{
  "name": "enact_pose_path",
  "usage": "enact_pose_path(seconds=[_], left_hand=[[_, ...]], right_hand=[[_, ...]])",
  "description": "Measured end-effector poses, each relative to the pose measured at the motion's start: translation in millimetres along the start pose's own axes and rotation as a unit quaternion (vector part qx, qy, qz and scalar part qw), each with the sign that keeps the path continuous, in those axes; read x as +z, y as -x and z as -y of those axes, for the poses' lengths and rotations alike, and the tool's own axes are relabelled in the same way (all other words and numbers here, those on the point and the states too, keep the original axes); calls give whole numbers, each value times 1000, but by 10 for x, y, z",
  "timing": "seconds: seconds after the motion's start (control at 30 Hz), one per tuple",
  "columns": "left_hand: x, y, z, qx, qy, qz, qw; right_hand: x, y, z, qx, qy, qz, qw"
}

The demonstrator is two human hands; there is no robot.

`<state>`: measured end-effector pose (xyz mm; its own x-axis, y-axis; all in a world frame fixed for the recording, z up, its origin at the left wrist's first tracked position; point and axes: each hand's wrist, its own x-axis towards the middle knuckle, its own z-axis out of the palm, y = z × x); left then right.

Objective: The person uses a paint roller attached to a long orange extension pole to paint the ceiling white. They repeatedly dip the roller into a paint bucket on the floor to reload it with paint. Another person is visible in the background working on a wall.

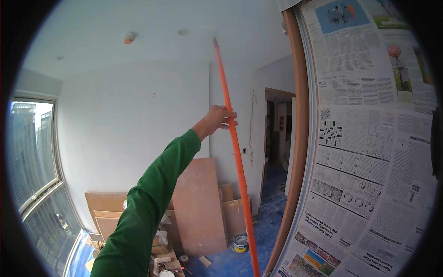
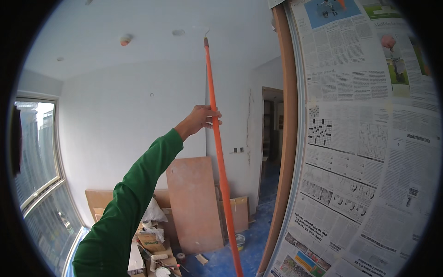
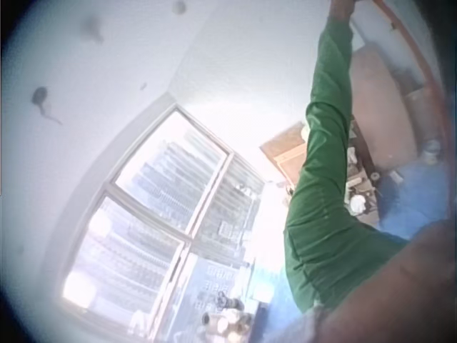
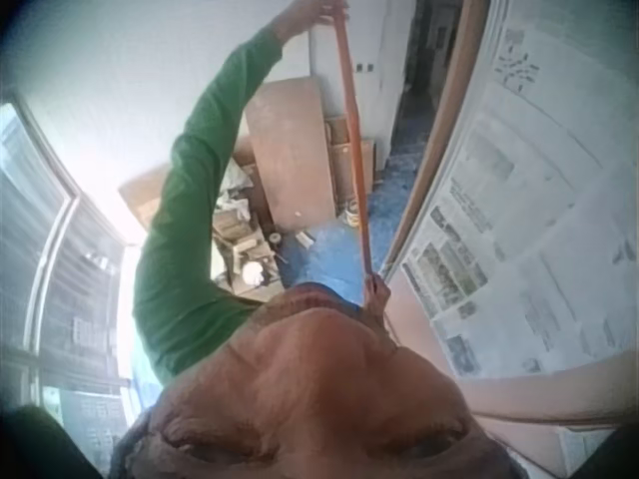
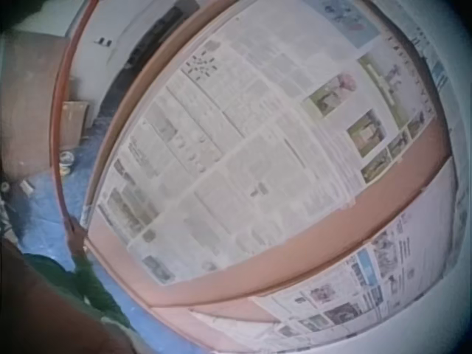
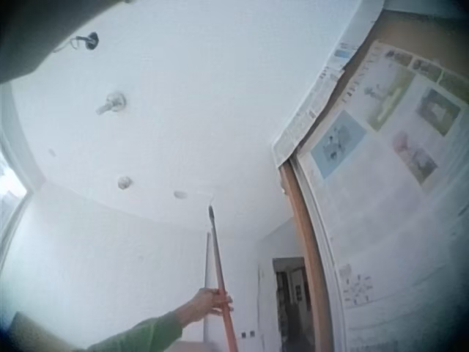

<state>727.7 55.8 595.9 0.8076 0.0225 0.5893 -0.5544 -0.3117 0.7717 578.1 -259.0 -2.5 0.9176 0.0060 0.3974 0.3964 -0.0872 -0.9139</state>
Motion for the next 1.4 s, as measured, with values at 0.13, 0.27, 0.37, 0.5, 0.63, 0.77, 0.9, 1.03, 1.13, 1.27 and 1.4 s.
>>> enact_pose_path(seconds=[0.13,0.27,0.37,0.5,0.63,0.77,0.9,1.03,1.13,1.27,1.4], left_hand=[[150,-139,-49,7,-41,-11,999],[260,-270,3,11,-46,-11,999],[307,-352,57,-12,-79,-38,996],[267,-463,169,-23,-92,-59,994],[124,-667,375,-37,-101,-75,991],[-54,-859,626,-45,-106,-79,990],[-342,-1088,921,-48,-92,-91,990],[-586,-1355,1206,-49,-77,-104,990],[-831,-1542,1427,-55,-87,-105,989],[-1170,-1757,1756,-64,-93,-105,988],[-1432,-1928,2027,-68,-101,-105,987]], right_hand=[[-27,-370,182,-2,-24,10,1000],[-73,-702,531,-18,-49,5,999],[-92,-923,723,-23,-61,21,998],[29,-1174,798,-55,-50,18,997],[197,-1435,811,-61,-40,30,997],[492,-1770,785,-81,-25,20,996],[880,-2132,570,-66,3,26,998],[1408,-2457,227,-86,-13,-25,996],[1735,-2748,70,1,-58,53,997],[2078,-2990,366,-37,18,20,999],[2425,-3272,613,-68,25,16,997]])
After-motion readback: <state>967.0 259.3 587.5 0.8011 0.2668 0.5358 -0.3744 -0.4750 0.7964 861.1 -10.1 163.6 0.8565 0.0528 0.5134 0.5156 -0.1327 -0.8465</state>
